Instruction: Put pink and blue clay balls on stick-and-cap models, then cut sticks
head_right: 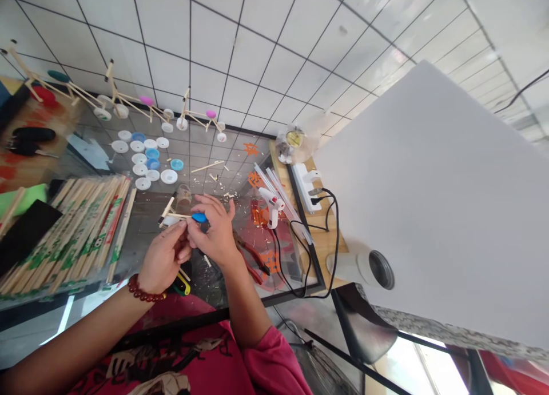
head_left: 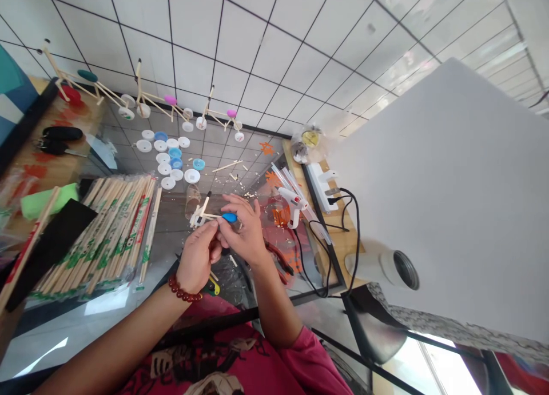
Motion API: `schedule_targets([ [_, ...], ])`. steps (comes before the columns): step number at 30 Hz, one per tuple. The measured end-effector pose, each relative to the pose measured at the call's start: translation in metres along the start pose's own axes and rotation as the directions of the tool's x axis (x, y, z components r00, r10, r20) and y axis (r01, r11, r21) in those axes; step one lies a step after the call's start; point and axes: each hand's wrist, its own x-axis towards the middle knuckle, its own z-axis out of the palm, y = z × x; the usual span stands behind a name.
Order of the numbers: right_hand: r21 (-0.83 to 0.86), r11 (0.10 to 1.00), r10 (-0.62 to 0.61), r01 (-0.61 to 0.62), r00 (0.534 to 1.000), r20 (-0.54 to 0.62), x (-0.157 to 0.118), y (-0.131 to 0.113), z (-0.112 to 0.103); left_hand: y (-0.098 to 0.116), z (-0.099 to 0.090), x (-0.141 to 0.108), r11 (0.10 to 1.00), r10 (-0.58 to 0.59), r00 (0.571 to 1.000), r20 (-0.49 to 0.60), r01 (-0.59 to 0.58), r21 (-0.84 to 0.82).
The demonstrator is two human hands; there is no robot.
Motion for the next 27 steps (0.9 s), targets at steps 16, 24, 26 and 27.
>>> schedule_targets([
  [16,0.111,0.994,0.012,-0.018,0.998,0.055,-0.014,0.023,-0.016,0.010,0.009,0.012,0.996,-0.089,0.996,-0.013,0.090,0.023],
  [24,0.136,0.991,-0.011,0.008,1.000,0.023,-0.009,0.016,-0.013,0.006,0.005,0.010,0.999,-0.032,0.999,-0.001,0.032,0.040],
  [26,0.132,0.991,-0.029,0.026,0.999,0.022,-0.008,0.014,-0.012,0.005,0.005,0.010,0.999,-0.026,1.000,0.008,0.025,0.046],
  [27,0.127,0.992,-0.027,0.024,0.999,0.024,-0.007,0.014,-0.012,0.005,0.005,0.009,0.999,-0.022,1.000,0.010,0.022,0.050],
])
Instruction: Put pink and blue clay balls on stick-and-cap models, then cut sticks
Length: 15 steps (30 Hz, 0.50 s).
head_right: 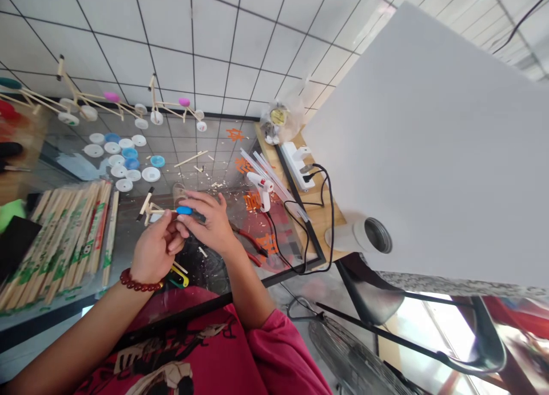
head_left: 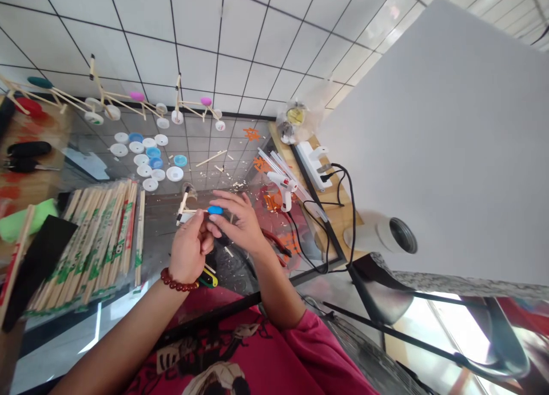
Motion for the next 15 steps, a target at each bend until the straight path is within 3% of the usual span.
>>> schedule_targets([
  [15,0.023,0.999,0.039,-0.040,0.999,0.012,0.0024,-0.0025,0.0070,-0.0037,-0.0030,-0.0027,0.999,0.027,1.000,0.003,-0.027,0.022],
])
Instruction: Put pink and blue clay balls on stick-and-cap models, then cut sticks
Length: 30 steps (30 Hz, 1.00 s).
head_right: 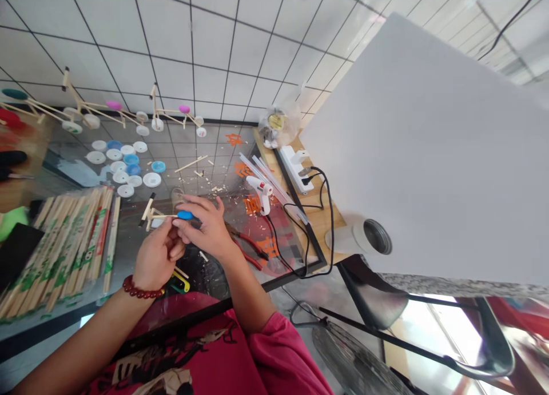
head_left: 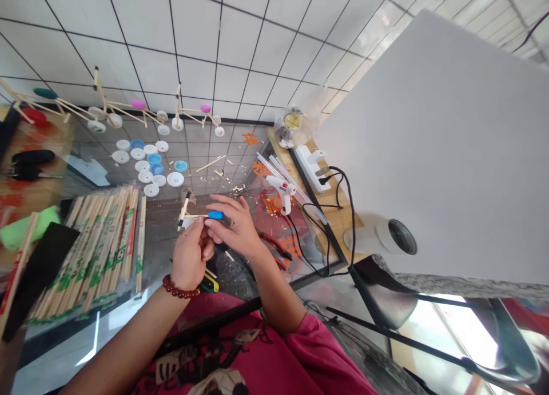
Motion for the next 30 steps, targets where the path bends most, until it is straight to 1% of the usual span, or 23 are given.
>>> schedule_targets([
  [5,-0.002,1.000,0.004,-0.004,1.000,0.014,0.003,-0.003,0.001,-0.002,0.000,0.000,1.000,0.005,1.000,0.000,-0.005,0.008],
  [7,-0.002,1.000,0.015,-0.015,1.000,0.006,0.002,-0.003,-0.002,-0.002,-0.001,-0.005,1.000,0.013,1.000,0.008,-0.013,0.018],
  [9,-0.004,1.000,0.026,-0.026,1.000,-0.002,-0.001,0.000,-0.008,-0.002,-0.004,-0.015,0.999,0.021,1.000,0.013,-0.021,0.049],
  [12,-0.016,0.999,0.035,-0.035,0.999,-0.010,-0.007,0.007,-0.018,0.001,-0.018,-0.037,0.982,0.068,0.997,-0.033,-0.061,0.176],
  [14,-0.035,0.999,0.030,-0.030,0.999,-0.012,-0.010,0.011,-0.024,0.005,-0.033,-0.050,0.952,0.152,0.987,-0.059,-0.130,0.278],
  [16,-0.065,0.997,0.028,-0.028,1.000,-0.013,-0.013,0.013,-0.026,0.012,-0.050,-0.056,0.889,0.305,0.951,-0.055,-0.264,0.373],
  [17,-0.084,0.996,0.028,-0.029,1.000,-0.012,-0.014,0.013,-0.025,0.017,-0.057,-0.056,0.840,0.399,0.915,-0.053,-0.342,0.422],
  [18,-0.109,0.994,0.029,-0.030,1.000,-0.011,-0.015,0.014,-0.025,0.022,-0.063,-0.053,0.774,0.499,0.865,-0.050,-0.419,0.475],
  [19,-0.138,0.990,0.028,-0.029,1.000,-0.011,-0.015,0.014,-0.023,0.028,-0.068,-0.048,0.696,0.585,0.810,-0.037,-0.478,0.535],
  [20,-0.171,0.985,0.023,-0.024,1.000,-0.011,-0.015,0.014,-0.022,0.033,-0.072,-0.042,0.606,0.654,0.756,-0.001,-0.523,0.599],
  [21,-0.207,0.978,0.015,-0.017,1.000,-0.013,-0.015,0.015,-0.020,0.037,-0.074,-0.035,0.516,0.693,0.719,0.056,-0.549,0.658],
  [22,-0.242,0.970,0.007,-0.010,1.000,-0.015,-0.015,0.016,-0.018,0.041,-0.074,-0.027,0.419,0.706,0.697,0.127,-0.555,0.719],
  [23,-0.271,0.963,0.001,-0.006,1.000,-0.017,-0.014,0.016,-0.016,0.044,-0.074,-0.019,0.336,0.685,0.703,0.191,-0.537,0.773],
  [24,-0.291,0.957,0.000,-0.005,1.000,-0.017,-0.014,0.017,-0.015,0.046,-0.074,-0.011,0.288,0.646,0.727,0.235,-0.516,0.806],
  [25,-0.304,0.953,0.000,-0.004,1.000,-0.014,-0.014,0.019,-0.013,0.047,-0.072,-0.004,0.259,0.604,0.753,0.261,-0.495,0.829],
  [27,-0.316,0.949,-0.001,0.001,1.000,-0.001,-0.013,0.021,-0.011,0.047,-0.070,0.008,0.258,0.522,0.803,0.288,-0.471,0.844],
  [30,-0.322,0.947,-0.020,0.015,1.000,-0.010,-0.015,0.022,-0.010,0.045,-0.070,0.023,0.330,0.421,0.848,0.323,-0.475,0.816],
])
